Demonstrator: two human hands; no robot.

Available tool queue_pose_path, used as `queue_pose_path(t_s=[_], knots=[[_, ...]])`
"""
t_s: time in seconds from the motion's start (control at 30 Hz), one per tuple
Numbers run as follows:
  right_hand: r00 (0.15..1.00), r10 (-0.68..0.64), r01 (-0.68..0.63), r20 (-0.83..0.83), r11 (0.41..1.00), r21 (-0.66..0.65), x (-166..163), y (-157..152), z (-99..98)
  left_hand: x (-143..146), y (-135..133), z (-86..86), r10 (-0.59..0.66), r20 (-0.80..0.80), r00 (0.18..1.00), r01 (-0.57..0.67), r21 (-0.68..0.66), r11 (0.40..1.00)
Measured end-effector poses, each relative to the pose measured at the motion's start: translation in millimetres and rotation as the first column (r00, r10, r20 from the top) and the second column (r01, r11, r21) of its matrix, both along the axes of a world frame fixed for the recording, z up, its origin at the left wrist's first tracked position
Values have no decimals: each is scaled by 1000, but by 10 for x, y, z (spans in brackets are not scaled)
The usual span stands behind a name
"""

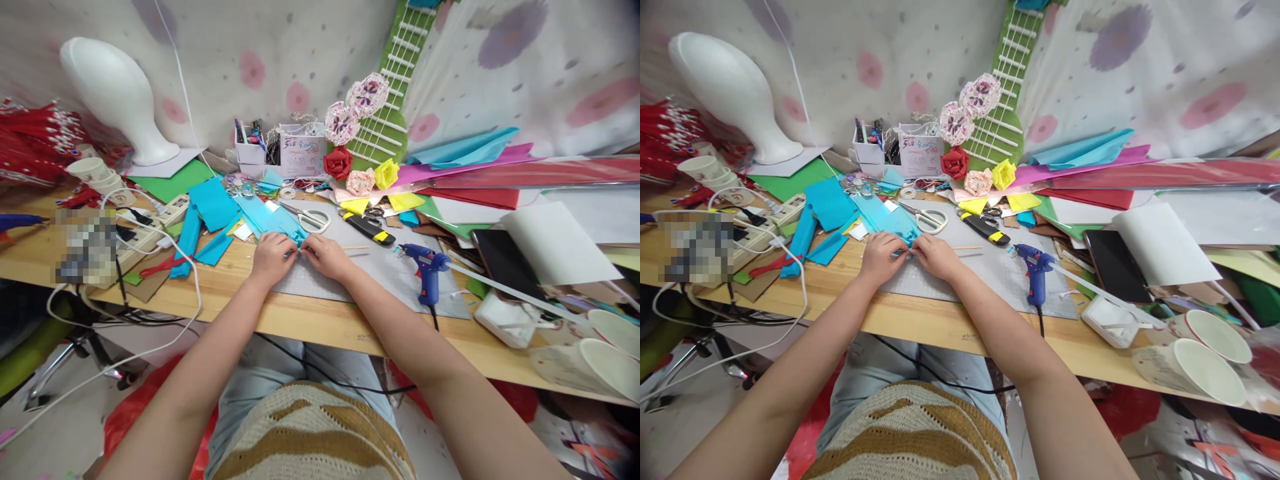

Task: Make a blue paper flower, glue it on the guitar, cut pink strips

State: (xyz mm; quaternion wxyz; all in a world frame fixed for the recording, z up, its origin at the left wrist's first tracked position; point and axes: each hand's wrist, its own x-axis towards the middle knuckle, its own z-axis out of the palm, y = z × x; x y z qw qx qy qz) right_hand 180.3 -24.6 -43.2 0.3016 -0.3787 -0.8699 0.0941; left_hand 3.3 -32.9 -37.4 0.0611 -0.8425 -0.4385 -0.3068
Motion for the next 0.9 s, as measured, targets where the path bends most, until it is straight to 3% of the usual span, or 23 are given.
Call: queue_pose_path(t_s=[0.3, 0.73, 0.9], knots=[[996, -30, 32, 85, 999, -18, 3, -33, 56, -6, 8, -24, 2, -50, 999, -4, -45, 999], [991, -101, 102, 92, 995, -4, 5, -21, -17, 35, -13, -1, -43, -127, 991, 33, -81, 996], [991, -85, 87, 105, 996, -19, 4, -23, -23, 31, -14, -24, -16, -87, 996, 8, -90, 996]])
